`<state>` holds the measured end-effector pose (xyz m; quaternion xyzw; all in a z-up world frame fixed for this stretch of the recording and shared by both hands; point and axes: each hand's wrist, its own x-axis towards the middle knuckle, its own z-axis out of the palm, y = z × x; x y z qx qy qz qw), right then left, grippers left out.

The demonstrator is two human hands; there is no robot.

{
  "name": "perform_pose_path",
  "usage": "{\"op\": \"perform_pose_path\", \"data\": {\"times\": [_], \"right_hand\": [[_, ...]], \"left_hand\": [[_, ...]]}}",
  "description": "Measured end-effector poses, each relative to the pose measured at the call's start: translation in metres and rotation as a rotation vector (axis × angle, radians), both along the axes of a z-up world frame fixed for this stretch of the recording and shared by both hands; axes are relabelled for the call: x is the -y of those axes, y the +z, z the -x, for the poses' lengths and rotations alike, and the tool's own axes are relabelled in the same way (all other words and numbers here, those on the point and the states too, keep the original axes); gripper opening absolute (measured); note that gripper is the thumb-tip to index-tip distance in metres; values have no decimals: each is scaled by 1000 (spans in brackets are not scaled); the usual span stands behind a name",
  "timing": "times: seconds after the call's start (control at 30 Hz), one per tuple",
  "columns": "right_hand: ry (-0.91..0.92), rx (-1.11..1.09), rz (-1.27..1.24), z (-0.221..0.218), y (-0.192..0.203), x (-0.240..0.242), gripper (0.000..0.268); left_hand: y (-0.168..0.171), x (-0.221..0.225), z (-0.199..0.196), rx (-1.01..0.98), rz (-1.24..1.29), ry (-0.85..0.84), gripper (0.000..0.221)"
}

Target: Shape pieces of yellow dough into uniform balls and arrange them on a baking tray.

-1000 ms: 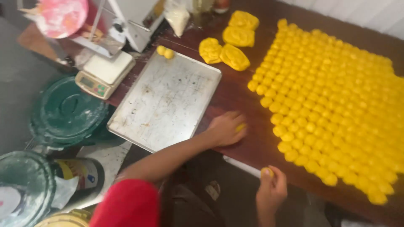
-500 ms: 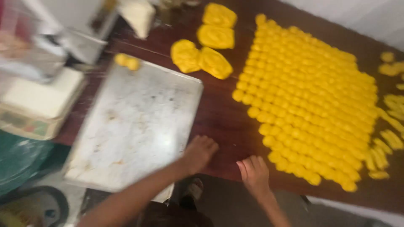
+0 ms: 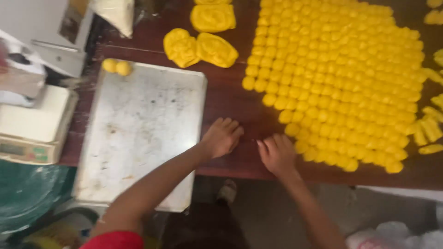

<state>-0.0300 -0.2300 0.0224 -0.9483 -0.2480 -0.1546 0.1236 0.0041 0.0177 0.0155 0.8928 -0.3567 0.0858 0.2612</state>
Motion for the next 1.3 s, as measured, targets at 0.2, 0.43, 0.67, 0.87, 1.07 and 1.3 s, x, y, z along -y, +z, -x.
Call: {"op": "perform_pose_path", "data": {"times": [0.2,0.43,0.67,0.87,1.07,1.3], "right_hand": [[-58,97,-100,-1,0,-23,31],[61,-36,-121,1,5,-20,34],[50,59,-246,-1,8,-8,24],[-128,15,52,-15,-23,-20,22],[50,56,-62,1,-23,15,19],[-119,13,72,-21,-10,-27,18]], "left_hand": [[-22,30,2,-156,-104,157,12],[-25,34,16,193,10,179,24],[-23,2,22,-12,139,242,12],[-39,47,-9,29,45,19,15],[-43,6,11,64,151,22,26],[-45,56,2,17,-23,182,12]]}}
